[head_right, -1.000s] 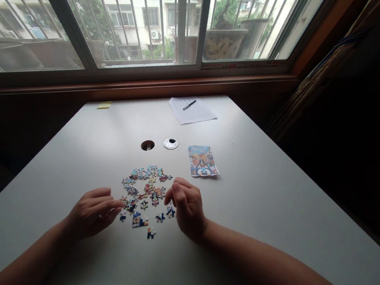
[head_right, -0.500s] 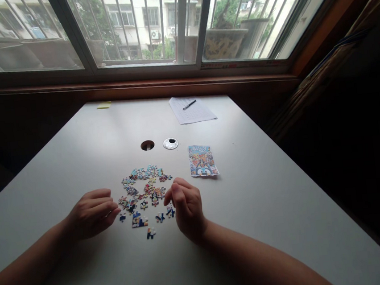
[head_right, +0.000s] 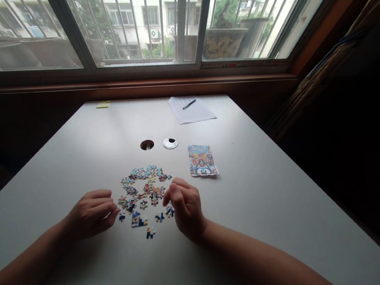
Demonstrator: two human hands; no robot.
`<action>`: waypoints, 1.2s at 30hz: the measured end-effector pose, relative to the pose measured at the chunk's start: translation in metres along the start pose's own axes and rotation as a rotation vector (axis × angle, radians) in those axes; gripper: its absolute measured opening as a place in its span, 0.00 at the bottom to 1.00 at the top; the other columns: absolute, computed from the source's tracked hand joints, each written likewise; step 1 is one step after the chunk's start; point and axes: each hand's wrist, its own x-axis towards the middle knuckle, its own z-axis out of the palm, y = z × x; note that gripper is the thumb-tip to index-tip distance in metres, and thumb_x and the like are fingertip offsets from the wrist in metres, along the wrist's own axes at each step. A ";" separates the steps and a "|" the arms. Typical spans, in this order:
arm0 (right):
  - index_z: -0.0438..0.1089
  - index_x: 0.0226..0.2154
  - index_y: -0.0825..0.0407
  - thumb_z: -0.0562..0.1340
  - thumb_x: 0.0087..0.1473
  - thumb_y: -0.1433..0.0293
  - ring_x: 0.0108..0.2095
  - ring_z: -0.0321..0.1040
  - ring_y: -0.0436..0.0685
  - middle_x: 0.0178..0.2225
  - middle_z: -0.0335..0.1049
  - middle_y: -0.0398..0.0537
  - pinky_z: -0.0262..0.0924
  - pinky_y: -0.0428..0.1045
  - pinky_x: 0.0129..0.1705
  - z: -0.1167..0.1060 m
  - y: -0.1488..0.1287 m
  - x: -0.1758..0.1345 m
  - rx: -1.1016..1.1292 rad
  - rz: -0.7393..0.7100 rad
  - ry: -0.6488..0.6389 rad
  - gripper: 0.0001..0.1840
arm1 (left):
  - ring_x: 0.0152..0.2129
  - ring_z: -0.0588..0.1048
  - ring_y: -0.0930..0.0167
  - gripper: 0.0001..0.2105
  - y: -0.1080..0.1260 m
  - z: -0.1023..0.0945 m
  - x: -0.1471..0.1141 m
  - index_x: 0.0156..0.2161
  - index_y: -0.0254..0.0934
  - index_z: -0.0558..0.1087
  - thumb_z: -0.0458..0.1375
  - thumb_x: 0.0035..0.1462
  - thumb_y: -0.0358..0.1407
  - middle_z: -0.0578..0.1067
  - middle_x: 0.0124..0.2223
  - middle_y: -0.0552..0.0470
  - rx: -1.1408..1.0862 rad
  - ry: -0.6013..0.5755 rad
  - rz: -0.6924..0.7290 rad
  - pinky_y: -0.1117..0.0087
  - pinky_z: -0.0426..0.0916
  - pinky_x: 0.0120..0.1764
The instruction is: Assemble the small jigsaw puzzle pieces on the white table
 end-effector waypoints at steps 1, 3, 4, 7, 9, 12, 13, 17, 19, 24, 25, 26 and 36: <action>0.69 0.19 0.52 0.49 0.69 0.62 0.26 0.60 0.53 0.21 0.60 0.44 0.52 0.52 0.32 0.000 0.000 0.000 0.001 0.001 -0.001 0.30 | 0.20 0.59 0.71 0.09 0.000 0.000 0.000 0.28 0.39 0.64 0.56 0.58 0.26 0.63 0.21 0.57 0.000 0.001 0.001 0.68 0.55 0.27; 0.69 0.19 0.52 0.49 0.69 0.63 0.26 0.60 0.53 0.21 0.60 0.44 0.52 0.52 0.32 0.000 0.000 0.000 0.005 0.000 -0.008 0.30 | 0.20 0.59 0.72 0.09 0.000 0.001 0.000 0.28 0.39 0.64 0.56 0.58 0.26 0.63 0.21 0.57 -0.001 0.003 0.002 0.68 0.55 0.27; 0.69 0.19 0.52 0.49 0.69 0.63 0.26 0.60 0.53 0.21 0.60 0.44 0.52 0.52 0.32 0.000 0.000 0.000 0.006 -0.001 -0.011 0.30 | 0.20 0.59 0.71 0.09 -0.001 0.001 0.000 0.28 0.39 0.64 0.56 0.58 0.26 0.63 0.21 0.57 -0.001 0.005 0.002 0.68 0.54 0.27; 0.68 0.19 0.52 0.49 0.69 0.63 0.26 0.60 0.53 0.21 0.60 0.44 0.52 0.52 0.32 -0.001 0.000 0.000 0.005 -0.001 -0.015 0.29 | 0.20 0.59 0.71 0.09 0.000 0.002 0.000 0.28 0.39 0.64 0.56 0.58 0.26 0.63 0.21 0.57 -0.007 0.003 0.000 0.68 0.54 0.27; 0.68 0.18 0.52 0.49 0.70 0.64 0.26 0.60 0.52 0.21 0.59 0.44 0.52 0.51 0.32 -0.001 -0.001 0.001 0.002 -0.001 -0.018 0.30 | 0.20 0.58 0.71 0.10 0.000 0.002 0.000 0.28 0.39 0.63 0.56 0.58 0.25 0.62 0.21 0.57 -0.012 0.002 -0.002 0.68 0.53 0.27; 0.68 0.18 0.52 0.49 0.70 0.64 0.26 0.59 0.52 0.21 0.59 0.43 0.51 0.51 0.32 -0.001 -0.002 0.001 -0.005 -0.004 -0.023 0.30 | 0.20 0.57 0.71 0.10 0.000 0.002 -0.001 0.28 0.39 0.63 0.56 0.57 0.25 0.62 0.21 0.57 -0.014 0.005 0.001 0.68 0.53 0.27; 0.68 0.18 0.52 0.49 0.70 0.64 0.26 0.59 0.52 0.21 0.59 0.44 0.51 0.51 0.32 -0.001 -0.002 0.001 -0.004 -0.005 -0.023 0.30 | 0.20 0.57 0.71 0.10 0.000 0.002 -0.001 0.28 0.39 0.62 0.56 0.57 0.25 0.62 0.21 0.57 -0.013 0.005 0.001 0.67 0.53 0.27; 0.68 0.18 0.52 0.49 0.70 0.64 0.27 0.60 0.52 0.22 0.60 0.44 0.52 0.51 0.33 0.000 -0.001 0.001 0.005 -0.006 -0.021 0.29 | 0.20 0.57 0.71 0.10 -0.001 0.003 -0.001 0.28 0.40 0.63 0.56 0.57 0.25 0.62 0.21 0.57 -0.009 -0.005 -0.008 0.68 0.53 0.27; 0.68 0.18 0.52 0.49 0.70 0.65 0.27 0.60 0.52 0.21 0.60 0.44 0.52 0.51 0.33 0.000 -0.001 0.001 0.007 -0.010 -0.021 0.29 | 0.20 0.58 0.71 0.10 -0.001 0.003 -0.002 0.28 0.40 0.63 0.56 0.57 0.25 0.62 0.21 0.57 -0.006 -0.007 -0.008 0.68 0.53 0.27; 0.69 0.18 0.52 0.49 0.69 0.64 0.26 0.60 0.53 0.22 0.60 0.44 0.52 0.51 0.32 0.000 -0.001 0.000 -0.003 -0.023 -0.029 0.30 | 0.20 0.57 0.71 0.10 -0.001 0.002 -0.001 0.28 0.40 0.63 0.56 0.57 0.26 0.62 0.21 0.57 -0.004 -0.008 -0.004 0.67 0.53 0.27; 0.69 0.18 0.52 0.49 0.69 0.64 0.26 0.60 0.53 0.22 0.60 0.44 0.52 0.51 0.32 0.000 -0.001 0.000 -0.004 -0.024 -0.029 0.30 | 0.20 0.57 0.71 0.10 -0.001 0.002 -0.001 0.28 0.40 0.62 0.56 0.57 0.26 0.62 0.21 0.57 -0.004 -0.007 -0.003 0.67 0.53 0.27; 0.69 0.18 0.52 0.49 0.69 0.64 0.26 0.60 0.53 0.22 0.60 0.44 0.52 0.51 0.33 0.000 -0.001 0.000 -0.004 -0.025 -0.029 0.30 | 0.20 0.57 0.71 0.10 -0.001 0.001 -0.001 0.28 0.40 0.62 0.56 0.57 0.26 0.62 0.21 0.57 -0.005 -0.006 -0.002 0.67 0.52 0.27; 0.69 0.18 0.53 0.49 0.70 0.64 0.26 0.60 0.52 0.22 0.60 0.44 0.52 0.51 0.32 -0.001 -0.001 0.000 -0.009 -0.027 -0.030 0.30 | 0.20 0.57 0.70 0.10 -0.001 0.003 -0.002 0.28 0.40 0.63 0.56 0.57 0.26 0.62 0.21 0.57 -0.005 -0.012 -0.005 0.67 0.52 0.26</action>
